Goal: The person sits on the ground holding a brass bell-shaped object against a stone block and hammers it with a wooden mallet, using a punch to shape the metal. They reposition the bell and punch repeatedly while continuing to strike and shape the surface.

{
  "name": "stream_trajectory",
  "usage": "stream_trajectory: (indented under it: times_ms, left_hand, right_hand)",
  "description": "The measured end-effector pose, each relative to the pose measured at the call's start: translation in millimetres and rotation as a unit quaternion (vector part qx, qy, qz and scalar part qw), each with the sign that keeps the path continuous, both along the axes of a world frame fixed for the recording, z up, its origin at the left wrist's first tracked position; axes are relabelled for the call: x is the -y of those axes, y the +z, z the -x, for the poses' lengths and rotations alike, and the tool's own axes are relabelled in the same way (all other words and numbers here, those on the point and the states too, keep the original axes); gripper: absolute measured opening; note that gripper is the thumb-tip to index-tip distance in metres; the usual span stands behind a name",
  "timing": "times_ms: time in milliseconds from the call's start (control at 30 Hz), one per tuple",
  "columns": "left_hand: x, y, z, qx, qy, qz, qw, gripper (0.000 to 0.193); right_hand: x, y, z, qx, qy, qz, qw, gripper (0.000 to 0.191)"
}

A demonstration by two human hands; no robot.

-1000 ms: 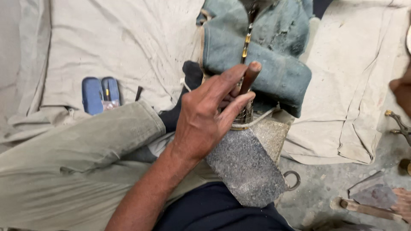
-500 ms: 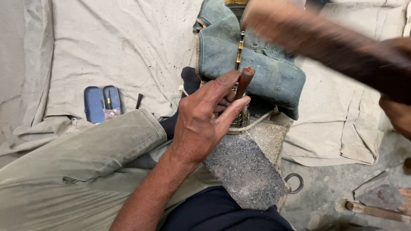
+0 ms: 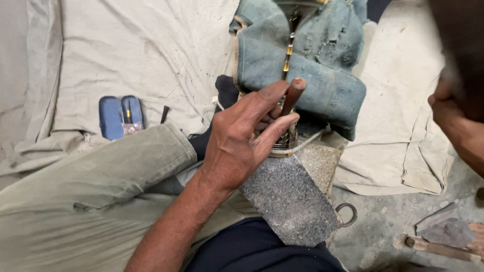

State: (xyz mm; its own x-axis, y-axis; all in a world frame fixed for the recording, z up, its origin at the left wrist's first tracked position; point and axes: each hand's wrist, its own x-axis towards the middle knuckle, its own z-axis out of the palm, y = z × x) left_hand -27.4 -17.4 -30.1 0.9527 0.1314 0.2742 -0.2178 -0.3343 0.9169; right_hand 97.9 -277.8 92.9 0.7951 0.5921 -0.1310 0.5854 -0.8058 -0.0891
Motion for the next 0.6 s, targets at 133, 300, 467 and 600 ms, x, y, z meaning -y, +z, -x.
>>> stream_trajectory:
  times_ms: [133, 300, 467, 600]
  left_hand:
    - [-0.9, 0.8, -1.6, -0.016, 0.0, -0.019, 1.0, 0.051]
    - [-3.2, 1.1, -3.0, -0.016, -0.017, -0.008, 1.0, 0.05]
    - [-5.2, 0.6, -4.5, 0.005, -0.032, -0.026, 0.999, 0.051]
    - [-6.8, -0.3, -4.9, 0.007, -0.036, -0.017, 0.999, 0.049]
  right_hand:
    - [-4.6, 0.6, 1.3, -0.017, -0.006, 0.015, 1.0, 0.041]
    - [-6.8, -0.8, 3.8, -0.015, -0.001, 0.01, 1.0, 0.042]
    - [-4.9, -3.4, 4.2, -0.014, -0.017, 0.015, 1.0, 0.043]
    - [-0.5, -5.5, 7.9, -0.025, -0.013, 0.025, 0.999, 0.044]
